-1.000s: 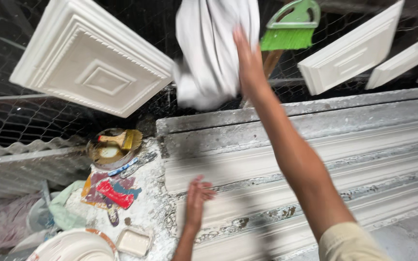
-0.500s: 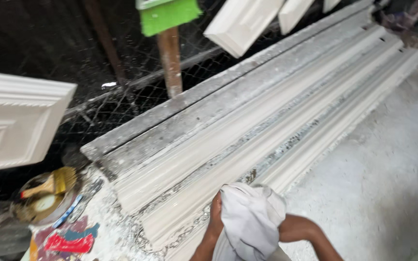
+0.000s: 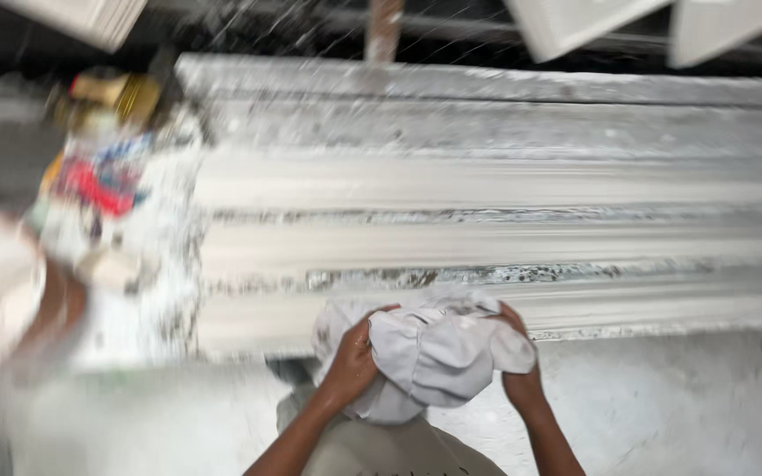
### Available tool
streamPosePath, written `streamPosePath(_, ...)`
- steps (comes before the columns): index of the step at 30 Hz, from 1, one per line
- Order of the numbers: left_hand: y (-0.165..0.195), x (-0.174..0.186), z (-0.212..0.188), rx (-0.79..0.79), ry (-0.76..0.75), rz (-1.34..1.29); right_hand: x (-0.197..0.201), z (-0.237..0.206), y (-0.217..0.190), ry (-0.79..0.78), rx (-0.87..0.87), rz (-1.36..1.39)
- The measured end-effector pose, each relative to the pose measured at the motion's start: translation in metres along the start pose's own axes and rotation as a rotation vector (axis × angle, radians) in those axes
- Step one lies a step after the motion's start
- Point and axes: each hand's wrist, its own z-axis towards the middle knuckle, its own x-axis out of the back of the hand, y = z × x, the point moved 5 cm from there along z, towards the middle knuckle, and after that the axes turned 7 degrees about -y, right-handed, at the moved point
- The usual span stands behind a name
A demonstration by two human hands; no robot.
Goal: The person scoops white plaster paste from a bucket and spreads it by hand over ribbed decorative molding panels on a workbench. They then wipe their hands with a cloth, rinse their hands and a red scraper at a tap, and scrape excess plaster from the edges of the moldings with a small blade.
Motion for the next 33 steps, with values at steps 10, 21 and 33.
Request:
streamPosePath(10,0.012,-0.034,-0.136,0.436,0.099,0.420,0.073,0.007,0.001,-0.482,-0.221,-0.887)
streamPosePath(21,0.107,0.006,-0.129,-0.252,0.055,-0.979,0.056,0.005,-0.167,-0.456,0.564,-0.081)
streamPosePath(33,0.054,-0.124,-0.109,-0.019,-0.042,-0.618,-0.206,0.004,-0.078,-0.721,0.495,0.193)
